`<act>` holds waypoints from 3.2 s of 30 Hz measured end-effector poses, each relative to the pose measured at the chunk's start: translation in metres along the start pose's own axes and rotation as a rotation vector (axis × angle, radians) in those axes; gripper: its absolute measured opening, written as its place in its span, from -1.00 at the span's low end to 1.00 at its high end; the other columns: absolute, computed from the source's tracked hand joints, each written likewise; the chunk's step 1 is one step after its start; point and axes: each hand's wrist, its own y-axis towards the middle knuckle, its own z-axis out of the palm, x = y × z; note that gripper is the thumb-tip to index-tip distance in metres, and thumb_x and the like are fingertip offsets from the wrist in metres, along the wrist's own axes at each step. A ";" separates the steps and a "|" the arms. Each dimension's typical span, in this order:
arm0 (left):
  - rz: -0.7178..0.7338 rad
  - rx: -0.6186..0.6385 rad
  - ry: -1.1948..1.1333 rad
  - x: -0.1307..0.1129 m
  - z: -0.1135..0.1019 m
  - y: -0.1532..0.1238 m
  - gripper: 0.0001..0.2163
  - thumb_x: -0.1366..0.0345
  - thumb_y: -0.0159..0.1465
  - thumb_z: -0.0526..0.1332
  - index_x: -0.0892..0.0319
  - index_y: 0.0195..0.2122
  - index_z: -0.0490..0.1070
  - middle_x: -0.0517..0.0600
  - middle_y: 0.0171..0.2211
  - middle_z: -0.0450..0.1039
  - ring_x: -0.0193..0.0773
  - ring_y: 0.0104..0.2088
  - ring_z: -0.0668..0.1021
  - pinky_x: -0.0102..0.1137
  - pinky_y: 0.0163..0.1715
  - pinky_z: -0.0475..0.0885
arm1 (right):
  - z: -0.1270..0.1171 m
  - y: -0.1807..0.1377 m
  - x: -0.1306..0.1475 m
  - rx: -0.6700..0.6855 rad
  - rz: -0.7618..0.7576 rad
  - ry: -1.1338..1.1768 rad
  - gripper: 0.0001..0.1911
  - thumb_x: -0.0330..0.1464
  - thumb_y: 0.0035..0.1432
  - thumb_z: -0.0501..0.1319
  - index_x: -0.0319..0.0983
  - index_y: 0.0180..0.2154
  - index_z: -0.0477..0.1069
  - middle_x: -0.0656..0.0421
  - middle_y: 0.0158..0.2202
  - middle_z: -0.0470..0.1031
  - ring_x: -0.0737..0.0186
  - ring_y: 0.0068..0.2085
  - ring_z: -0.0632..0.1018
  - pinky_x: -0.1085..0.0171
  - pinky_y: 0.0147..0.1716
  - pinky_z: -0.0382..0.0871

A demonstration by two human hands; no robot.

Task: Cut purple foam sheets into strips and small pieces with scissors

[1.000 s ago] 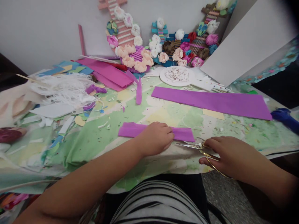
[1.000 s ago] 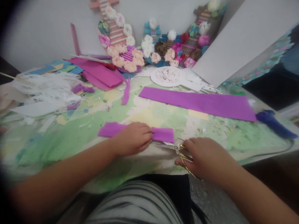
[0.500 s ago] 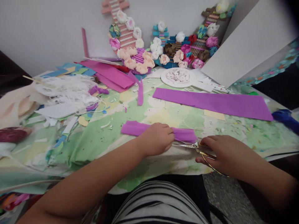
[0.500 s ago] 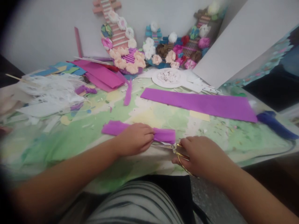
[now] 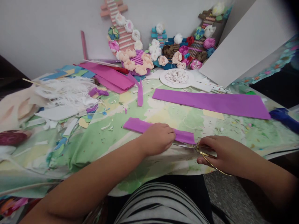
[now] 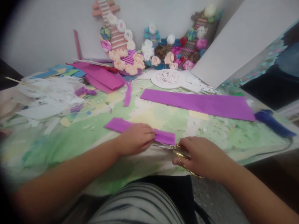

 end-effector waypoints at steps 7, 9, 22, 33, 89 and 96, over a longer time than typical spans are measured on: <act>0.023 -0.017 -0.004 0.001 0.002 0.000 -0.81 0.38 0.19 -0.01 0.27 -0.37 0.38 0.07 -0.40 0.43 -0.27 -0.30 0.42 -0.32 -0.26 0.32 | -0.003 0.000 0.007 0.004 0.031 0.025 -0.63 -0.04 -0.05 0.08 -0.19 -0.35 0.34 0.15 -0.45 0.41 0.20 -0.43 0.41 0.27 -0.48 0.16; 0.031 -0.022 -0.009 0.002 0.002 0.000 -0.81 0.38 0.18 -0.01 0.27 -0.38 0.39 0.06 -0.40 0.43 -0.28 -0.30 0.42 -0.33 -0.25 0.32 | -0.002 0.000 0.008 -0.005 0.033 0.035 -0.63 -0.04 -0.05 0.09 -0.19 -0.35 0.35 0.14 -0.45 0.41 0.20 -0.43 0.42 0.28 -0.49 0.16; 0.052 0.019 -0.078 0.002 -0.001 0.001 -0.82 0.38 0.15 0.02 0.26 -0.39 0.41 0.04 -0.38 0.45 -0.26 -0.28 0.43 -0.33 -0.23 0.31 | 0.000 0.001 0.012 -0.006 0.050 0.026 -0.61 -0.01 -0.05 0.07 -0.18 -0.36 0.35 0.15 -0.47 0.42 0.22 -0.46 0.42 0.30 -0.53 0.14; 0.043 -0.014 0.002 0.001 0.004 0.001 -0.81 0.34 0.16 0.01 0.24 -0.36 0.40 0.05 -0.38 0.45 -0.26 -0.29 0.43 -0.32 -0.27 0.29 | -0.001 0.001 0.009 -0.037 0.060 0.022 -0.61 0.00 -0.07 0.08 -0.18 -0.38 0.37 0.17 -0.50 0.41 0.24 -0.48 0.41 0.30 -0.54 0.12; -0.086 0.263 -0.224 0.005 -0.012 0.004 -0.53 0.22 0.05 0.09 0.19 0.02 0.23 0.13 0.12 0.11 -0.05 0.12 0.16 -0.06 0.09 -0.04 | 0.013 -0.008 0.012 -0.068 0.158 -0.078 -0.60 -0.01 -0.04 0.04 -0.20 -0.37 0.35 0.13 -0.47 0.44 0.17 -0.46 0.44 0.28 -0.55 0.10; -0.078 0.263 -0.215 0.004 -0.013 0.004 -0.52 0.20 0.04 0.09 0.18 0.02 0.24 0.14 0.12 0.11 -0.05 0.12 0.16 -0.06 0.08 -0.03 | 0.007 -0.001 0.017 -0.039 0.161 -0.139 -0.61 -0.02 -0.05 0.06 -0.19 -0.37 0.36 0.14 -0.49 0.44 0.16 -0.46 0.45 0.30 -0.56 0.07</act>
